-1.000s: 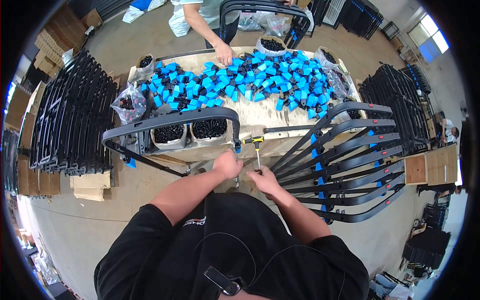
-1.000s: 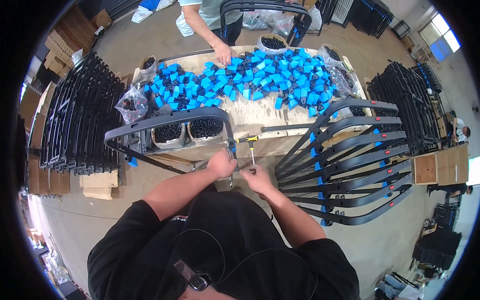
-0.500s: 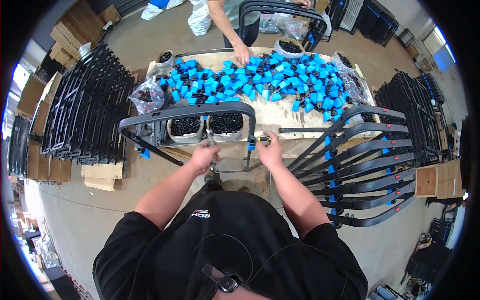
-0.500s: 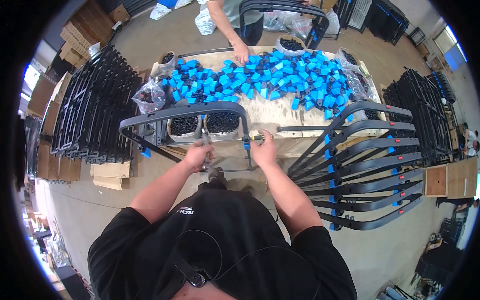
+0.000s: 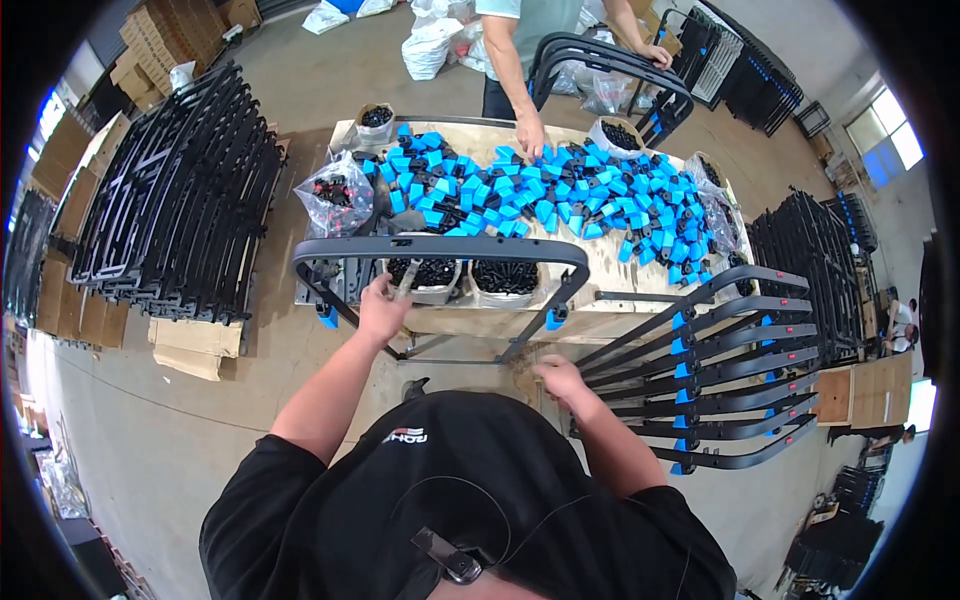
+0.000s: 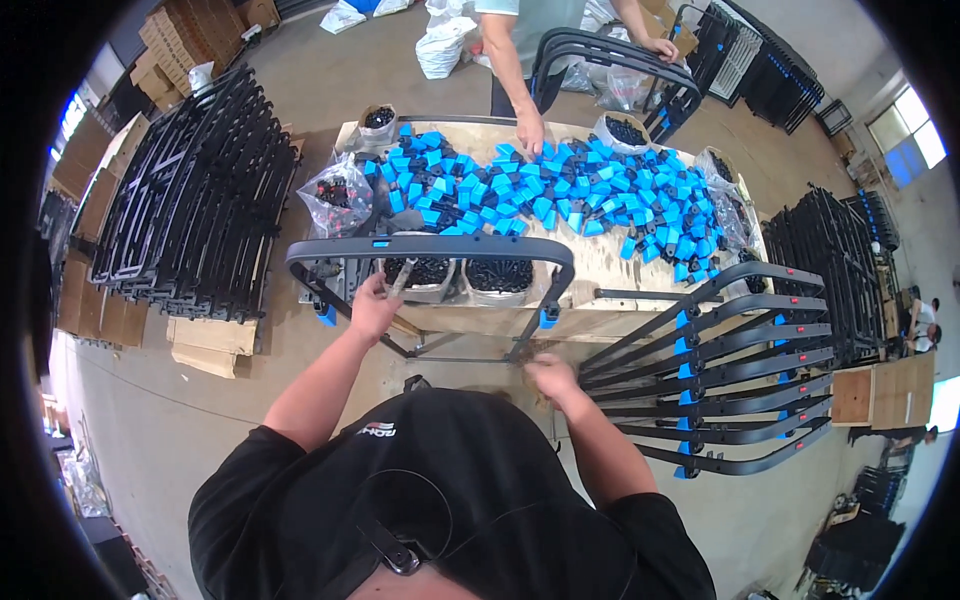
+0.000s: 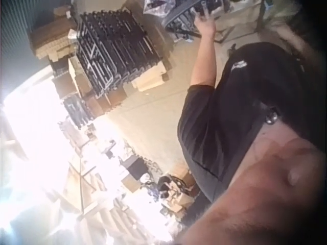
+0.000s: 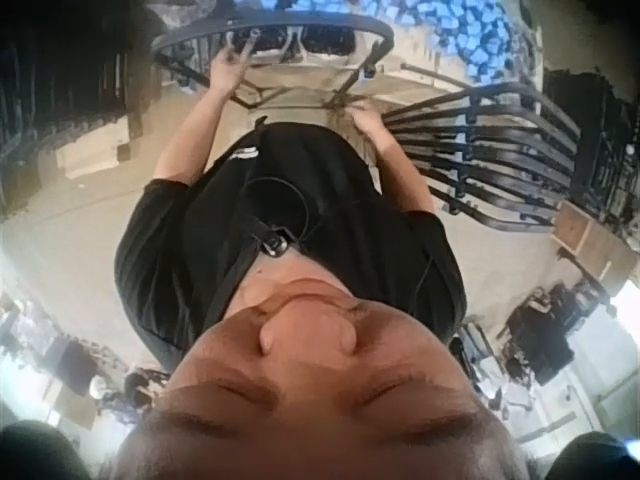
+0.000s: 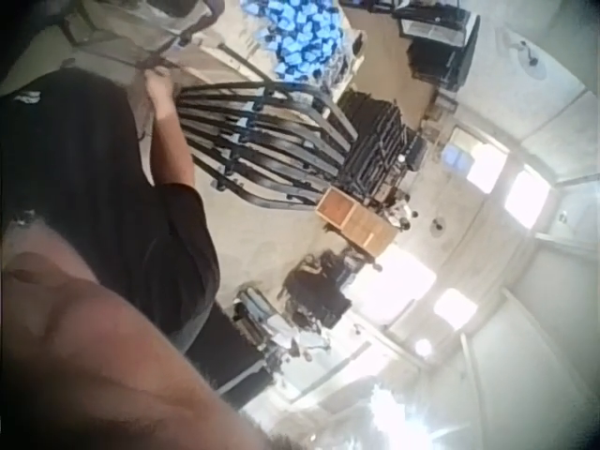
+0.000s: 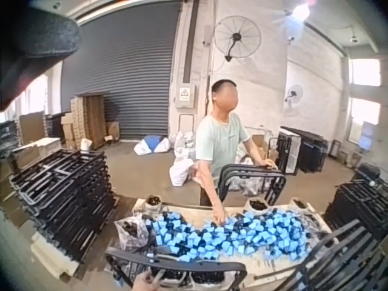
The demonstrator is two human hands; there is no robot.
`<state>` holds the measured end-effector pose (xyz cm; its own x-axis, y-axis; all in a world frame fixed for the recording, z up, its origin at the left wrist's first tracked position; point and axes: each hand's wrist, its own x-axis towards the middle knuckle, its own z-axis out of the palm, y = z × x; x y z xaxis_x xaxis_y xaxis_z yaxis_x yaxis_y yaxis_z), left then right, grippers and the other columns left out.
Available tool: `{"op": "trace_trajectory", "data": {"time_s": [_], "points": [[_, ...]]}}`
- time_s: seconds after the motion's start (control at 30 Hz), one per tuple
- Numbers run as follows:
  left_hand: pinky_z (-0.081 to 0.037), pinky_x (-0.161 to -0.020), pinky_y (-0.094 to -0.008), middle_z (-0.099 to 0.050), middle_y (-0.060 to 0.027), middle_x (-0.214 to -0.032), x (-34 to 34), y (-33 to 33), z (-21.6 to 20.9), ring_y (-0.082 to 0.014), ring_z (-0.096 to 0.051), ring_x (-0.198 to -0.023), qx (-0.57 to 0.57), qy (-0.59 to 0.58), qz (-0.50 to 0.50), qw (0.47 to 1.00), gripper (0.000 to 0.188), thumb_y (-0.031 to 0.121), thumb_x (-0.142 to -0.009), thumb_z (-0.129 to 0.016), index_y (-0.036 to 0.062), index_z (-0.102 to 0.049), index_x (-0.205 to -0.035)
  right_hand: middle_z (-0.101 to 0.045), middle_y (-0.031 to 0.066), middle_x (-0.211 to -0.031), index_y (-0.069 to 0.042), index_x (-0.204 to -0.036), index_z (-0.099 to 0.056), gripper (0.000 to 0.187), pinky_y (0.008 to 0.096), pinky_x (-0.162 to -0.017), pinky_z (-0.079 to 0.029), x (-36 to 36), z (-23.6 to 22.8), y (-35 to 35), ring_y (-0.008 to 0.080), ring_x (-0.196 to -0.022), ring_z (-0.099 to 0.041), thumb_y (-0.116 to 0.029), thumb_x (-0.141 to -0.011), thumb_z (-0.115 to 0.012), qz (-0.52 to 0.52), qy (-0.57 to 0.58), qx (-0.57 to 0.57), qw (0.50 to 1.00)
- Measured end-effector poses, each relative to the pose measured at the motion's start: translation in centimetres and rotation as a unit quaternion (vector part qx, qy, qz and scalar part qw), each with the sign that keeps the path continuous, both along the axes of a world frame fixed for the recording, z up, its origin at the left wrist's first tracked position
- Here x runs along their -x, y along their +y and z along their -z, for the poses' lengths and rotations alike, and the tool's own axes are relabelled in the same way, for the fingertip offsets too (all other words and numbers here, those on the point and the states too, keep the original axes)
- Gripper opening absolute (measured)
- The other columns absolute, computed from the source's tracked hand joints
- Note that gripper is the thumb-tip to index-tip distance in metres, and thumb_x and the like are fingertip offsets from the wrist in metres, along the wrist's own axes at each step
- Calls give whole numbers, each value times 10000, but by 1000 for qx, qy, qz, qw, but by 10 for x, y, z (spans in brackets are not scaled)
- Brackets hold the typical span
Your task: Assembling a metal frame by attaching blue protective covers and securing them with tools.
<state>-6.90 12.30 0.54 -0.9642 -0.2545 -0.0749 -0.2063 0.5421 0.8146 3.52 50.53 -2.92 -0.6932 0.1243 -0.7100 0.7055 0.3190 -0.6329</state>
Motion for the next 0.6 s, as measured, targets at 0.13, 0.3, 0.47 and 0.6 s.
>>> {"op": "trace_trajectory", "data": {"time_s": [0.13, 0.3, 0.47, 0.6], "points": [[-530, -769, -305, -684, -116, -1011, -37, -20, 9, -171, -658, -883, -176, -76, 0, 981, 557, 68, -818, -715, -50, -548, -1336, -611, 42, -832, -106, -1337, -595, 437, 282, -478, -366, 53, -19, -97, 105, -644, -538, -162, -907, -652, -82, -22, 166, 982], [-536, -735, -290, -685, -87, -949, -82, -72, 28, -143, -659, -861, -328, -207, 86, 918, 266, 66, -894, -653, -36, -635, -1139, -636, 71, -999, -111, -1395, -495, 446, 345, -539, -505, 138, -67, -188, 189, -677, -635, -159, -966, -608, 71, 40, 315, 946], [-544, -737, -300, -690, -82, -925, -98, -130, 44, -150, -663, -814, -257, -234, 73, 935, 207, 85, -910, -644, -20, -635, -1088, -704, 131, -1031, -67, -1266, -605, 409, 390, -776, -563, 127, -30, -213, 240, -873, -691, -237, -906, -702, -77, 183, -80, 977], [-550, -765, -316, -695, -111, -955, -93, -161, 50, -195, -674, -845, -187, -144, -13, 972, 319, 129, -898, -691, -45, -604, -1151, -731, 152, -1026, -18, -1181, -646, 379, 363, -787, -553, 66, -12, -186, 220, -877, -701, -243, -886, -726, -8, 270, -68, 960]]}}
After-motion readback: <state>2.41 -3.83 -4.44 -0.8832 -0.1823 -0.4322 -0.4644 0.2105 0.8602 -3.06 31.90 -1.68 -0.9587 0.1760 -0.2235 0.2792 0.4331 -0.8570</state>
